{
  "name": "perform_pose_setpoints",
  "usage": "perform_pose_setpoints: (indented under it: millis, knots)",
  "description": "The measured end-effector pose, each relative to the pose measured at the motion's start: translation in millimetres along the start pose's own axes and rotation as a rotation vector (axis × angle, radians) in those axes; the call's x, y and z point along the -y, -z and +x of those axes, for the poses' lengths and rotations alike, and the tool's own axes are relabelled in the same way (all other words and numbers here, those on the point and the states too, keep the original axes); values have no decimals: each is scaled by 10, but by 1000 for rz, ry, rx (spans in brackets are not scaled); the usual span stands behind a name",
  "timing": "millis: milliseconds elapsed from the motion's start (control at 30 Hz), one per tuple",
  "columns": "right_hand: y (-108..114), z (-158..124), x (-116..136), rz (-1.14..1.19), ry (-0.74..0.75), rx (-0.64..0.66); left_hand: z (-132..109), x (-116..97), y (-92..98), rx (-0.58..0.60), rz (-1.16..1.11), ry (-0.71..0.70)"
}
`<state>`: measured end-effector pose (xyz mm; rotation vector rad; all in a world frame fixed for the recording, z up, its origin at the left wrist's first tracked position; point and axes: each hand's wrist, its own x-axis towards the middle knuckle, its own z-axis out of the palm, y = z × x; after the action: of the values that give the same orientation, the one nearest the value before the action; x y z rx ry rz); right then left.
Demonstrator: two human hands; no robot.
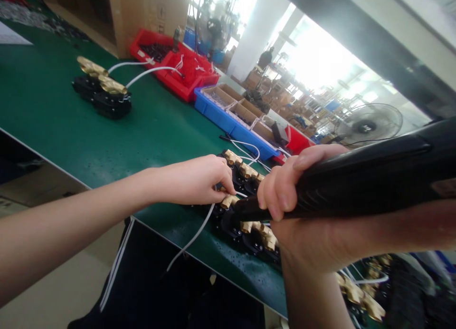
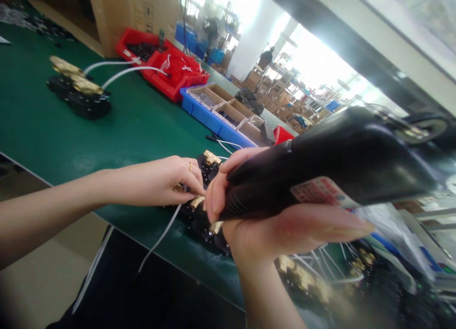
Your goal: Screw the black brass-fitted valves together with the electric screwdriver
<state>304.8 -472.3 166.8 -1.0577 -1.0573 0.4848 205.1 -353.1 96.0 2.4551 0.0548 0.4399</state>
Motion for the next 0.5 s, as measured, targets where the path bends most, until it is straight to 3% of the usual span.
perform_pose_setpoints:
  millis: [500]
  knots:
    - [40, -5, -7, 149, -36, 18, 21, -56, 15, 39, -22, 38]
